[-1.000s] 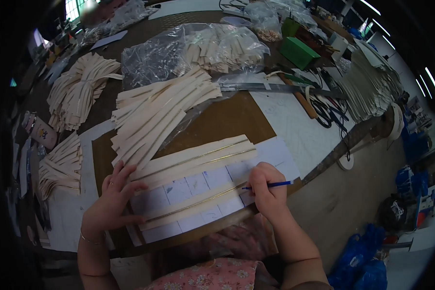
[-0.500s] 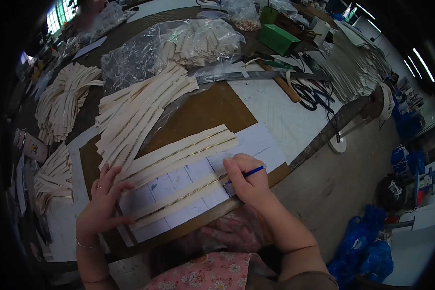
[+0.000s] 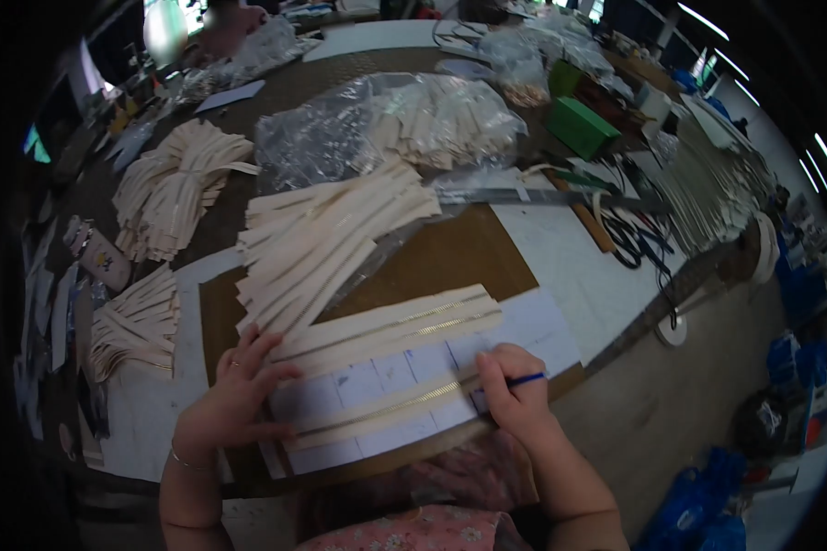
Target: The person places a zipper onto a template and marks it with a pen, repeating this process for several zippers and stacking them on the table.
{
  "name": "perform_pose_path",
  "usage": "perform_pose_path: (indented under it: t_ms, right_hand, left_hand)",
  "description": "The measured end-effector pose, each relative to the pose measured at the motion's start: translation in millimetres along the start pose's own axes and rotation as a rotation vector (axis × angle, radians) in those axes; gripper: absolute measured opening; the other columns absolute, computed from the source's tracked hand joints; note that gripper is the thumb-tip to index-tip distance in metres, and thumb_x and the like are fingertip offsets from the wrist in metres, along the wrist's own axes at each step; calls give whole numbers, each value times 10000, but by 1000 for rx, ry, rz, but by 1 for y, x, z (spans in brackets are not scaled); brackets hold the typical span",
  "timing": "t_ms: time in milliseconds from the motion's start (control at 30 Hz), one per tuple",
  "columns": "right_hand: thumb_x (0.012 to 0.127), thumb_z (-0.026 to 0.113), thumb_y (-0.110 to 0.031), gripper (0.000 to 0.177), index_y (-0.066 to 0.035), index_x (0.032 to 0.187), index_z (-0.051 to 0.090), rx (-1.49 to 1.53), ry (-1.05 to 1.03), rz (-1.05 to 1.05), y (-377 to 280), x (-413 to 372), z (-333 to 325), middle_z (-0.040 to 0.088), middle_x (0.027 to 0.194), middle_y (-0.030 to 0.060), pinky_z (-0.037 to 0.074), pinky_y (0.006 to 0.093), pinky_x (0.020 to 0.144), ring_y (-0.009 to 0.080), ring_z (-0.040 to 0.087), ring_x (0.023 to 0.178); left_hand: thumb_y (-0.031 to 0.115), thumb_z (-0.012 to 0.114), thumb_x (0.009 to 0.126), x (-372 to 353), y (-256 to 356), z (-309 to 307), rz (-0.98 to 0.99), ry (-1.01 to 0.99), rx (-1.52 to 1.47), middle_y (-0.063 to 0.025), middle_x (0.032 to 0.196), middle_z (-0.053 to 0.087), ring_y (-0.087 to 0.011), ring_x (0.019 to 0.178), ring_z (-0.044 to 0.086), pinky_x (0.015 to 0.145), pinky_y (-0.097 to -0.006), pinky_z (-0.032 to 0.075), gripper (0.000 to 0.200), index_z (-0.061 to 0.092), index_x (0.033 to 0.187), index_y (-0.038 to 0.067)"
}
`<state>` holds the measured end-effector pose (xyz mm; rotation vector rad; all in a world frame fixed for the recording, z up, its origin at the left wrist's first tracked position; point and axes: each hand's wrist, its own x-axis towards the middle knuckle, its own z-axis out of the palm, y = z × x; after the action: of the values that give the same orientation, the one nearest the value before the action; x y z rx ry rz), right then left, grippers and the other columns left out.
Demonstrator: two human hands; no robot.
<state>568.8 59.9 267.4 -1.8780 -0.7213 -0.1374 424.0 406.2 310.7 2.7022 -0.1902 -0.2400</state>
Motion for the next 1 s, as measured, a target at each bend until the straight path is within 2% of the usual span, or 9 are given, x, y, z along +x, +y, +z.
perform_pose_path:
  t_ms: [67, 133, 267, 333, 433, 667, 833, 967, 1000]
  right_hand:
    - [958, 559, -51, 352, 0, 610, 535, 1, -4, 0, 1, 0, -2, 490, 569, 85, 356, 355, 541, 231, 470, 543]
    - [1006, 479, -104, 303, -6, 737, 578, 10, -32, 10, 8, -7, -10, 571, 713, 94, 411, 312, 588, 172, 523, 618]
    - [977, 514, -89, 143, -9, 942, 627, 18, 73, -55, -4, -6, -10, 628, 904, 131, 471, 317, 694, 201, 594, 749]
    - [920, 598, -79, 175, -29, 1086, 626, -372, -54, -109, -6, -6, -19, 642, 1033, 138, 491, 335, 797, 253, 621, 887]
    - [800, 707, -22, 193, -42, 988, 671, -589, -162, -239, -10, -3, -19, 656, 987, 116, 473, 398, 863, 331, 598, 900]
    - [754, 709, 23, 202, -76, 928, 675, -536, -231, -224, -3, 36, -18, 631, 858, 77, 459, 404, 820, 316, 564, 864]
    - [745, 647, 67, 294, -52, 1014, 670, -502, -51, -410, -17, 92, 16, 645, 994, 123, 478, 388, 843, 318, 601, 909]
    - [811, 615, -12, 297, -51, 1101, 668, -202, -410, -164, -57, 123, 79, 650, 1146, 131, 492, 379, 863, 315, 638, 956]
    - [826, 636, -33, 302, -71, 1123, 672, -265, -454, -393, -45, 134, 101, 635, 1172, 119, 498, 363, 827, 286, 638, 936]
  left_hand:
    - [399, 871, 692, 0, -1, 1, 2, 44, -20, -184, 1531, 324, -482, 1493, 148, 1155, -577, 194, 698, 567, 1283, 186]
    - [359, 862, 715, 1, -2, 2, 128, 72, -29, -183, 1504, 350, -481, 1491, 159, 1154, -582, 204, 596, 587, 1213, 181]
    - [276, 834, 750, -1, -1, 1, 182, 114, -39, -171, 1484, 368, -474, 1495, 163, 1152, -580, 216, 388, 626, 1059, 166]
    - [197, 779, 791, -2, -1, 5, 268, 123, -50, -156, 1443, 425, -469, 1492, 197, 1152, -567, 223, 179, 638, 889, 148]
    - [151, 739, 806, 1, 0, 9, 326, 208, -74, -136, 1378, 498, -451, 1481, 254, 1153, -554, 228, 112, 629, 784, 138]
    - [127, 727, 812, 6, -6, 5, 285, 436, -31, -92, 1280, 555, -413, 1440, 357, 1094, -514, 295, 100, 633, 777, 136]
    - [119, 760, 780, 12, -15, 10, 88, 589, -77, -85, 1233, 556, -418, 1405, 391, 1046, -509, 333, 172, 657, 915, 148]
    - [127, 770, 769, 9, -16, 8, 81, 597, -78, -84, 1222, 554, -424, 1393, 400, 1034, -515, 343, 237, 657, 974, 158]
    - [118, 788, 754, 9, -15, 8, 72, 587, -69, -89, 1228, 559, -429, 1385, 408, 1051, -496, 339, 254, 666, 974, 154]
